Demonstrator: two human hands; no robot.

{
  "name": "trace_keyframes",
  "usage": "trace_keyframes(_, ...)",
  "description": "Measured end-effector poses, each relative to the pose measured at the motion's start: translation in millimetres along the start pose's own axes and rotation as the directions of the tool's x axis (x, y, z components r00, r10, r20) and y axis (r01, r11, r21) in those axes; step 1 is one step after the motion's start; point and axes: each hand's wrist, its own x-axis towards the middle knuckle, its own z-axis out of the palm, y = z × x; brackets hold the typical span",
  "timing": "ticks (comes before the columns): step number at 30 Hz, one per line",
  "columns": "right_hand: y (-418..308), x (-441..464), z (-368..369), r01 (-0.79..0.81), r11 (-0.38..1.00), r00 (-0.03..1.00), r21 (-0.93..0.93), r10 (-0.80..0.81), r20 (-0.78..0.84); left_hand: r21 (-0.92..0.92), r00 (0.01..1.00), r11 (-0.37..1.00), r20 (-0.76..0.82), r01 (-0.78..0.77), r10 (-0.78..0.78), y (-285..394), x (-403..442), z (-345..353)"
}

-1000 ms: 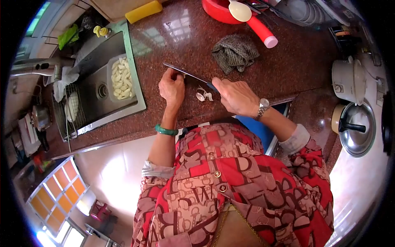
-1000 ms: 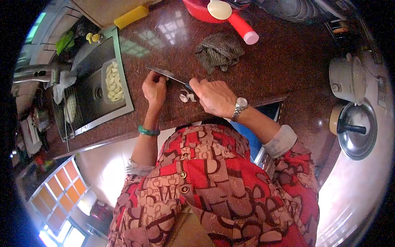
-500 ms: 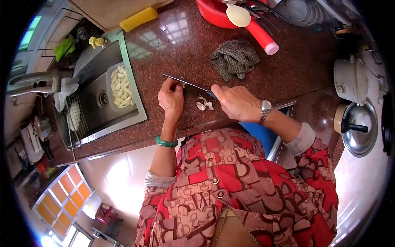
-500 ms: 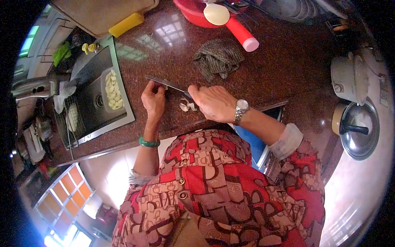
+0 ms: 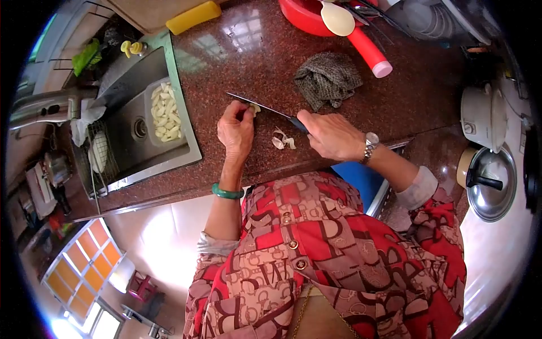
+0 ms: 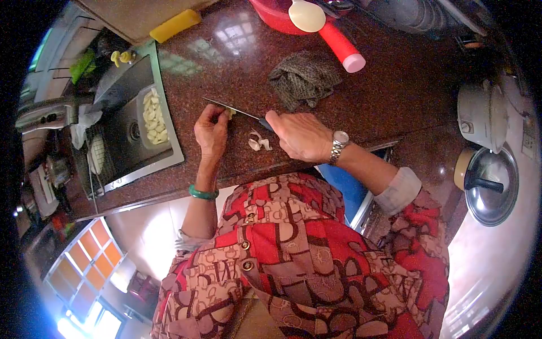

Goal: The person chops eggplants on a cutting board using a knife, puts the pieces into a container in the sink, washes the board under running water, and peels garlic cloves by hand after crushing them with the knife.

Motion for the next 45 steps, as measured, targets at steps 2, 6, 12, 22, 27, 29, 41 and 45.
trace_keyframes(2, -1.5, -3.5, -3.8, 0.014, 0.999, 1.0, -0.043, -0.014, 0.002, -0.002, 1.0, 1.0, -0.002, -0.003, 0.003, 1.1, -0.2, 0.1)
trace_keyframes(6, -0.1, -7.5, -3.3, 0.026, 0.999, 1.0, -0.042, -0.026, 0.001, -0.005, 1.0, 1.0, -0.001, 0.005, -0.005, 3.2, -0.5, 0.1)
trace_keyframes(12, -3.0, -10.0, -10.4, 0.002, 1.0, 1.0, -0.02, -0.002, 0.003, -0.051, 1.0, 0.999, 0.018, 0.011, -0.01, -6.0, 1.1, 2.6)
trace_keyframes(22, -2.9, -11.7, -14.8, -0.003, 0.998, 0.999, -0.067, 0.006, 0.049, 0.042, 1.0, 0.999, 0.022, -0.004, 0.003, 11.6, -1.1, -3.6)
trace_keyframes(27, -4.2, -9.7, -14.8, -0.008, 0.996, 0.999, -0.086, 0.012, 0.053, 0.068, 0.999, 0.998, 0.03, -0.015, 0.013, 12.7, -0.6, -5.2)
trace_keyframes(29, -6.5, -7.5, -15.9, -0.019, 0.996, 0.998, -0.082, 0.024, 0.055, 0.077, 0.999, 0.997, 0.039, 0.001, -0.004, 12.4, -0.2, -5.6)
trace_keyframes(41, 5.3, 16.1, 3.5, 0.001, 1.0, 0.999, 0.011, -0.001, 0.044, 0.086, 0.999, 0.996, 0.048, -0.025, 0.021, 12.7, 0.3, -6.2)
trace_keyframes(45, 4.6, 22.3, 13.2, 0.016, 1.0, 1.0, -0.01, -0.016, -0.003, 0.058, 0.999, 0.998, 0.049, -0.017, 0.014, 14.0, -0.4, -5.6)
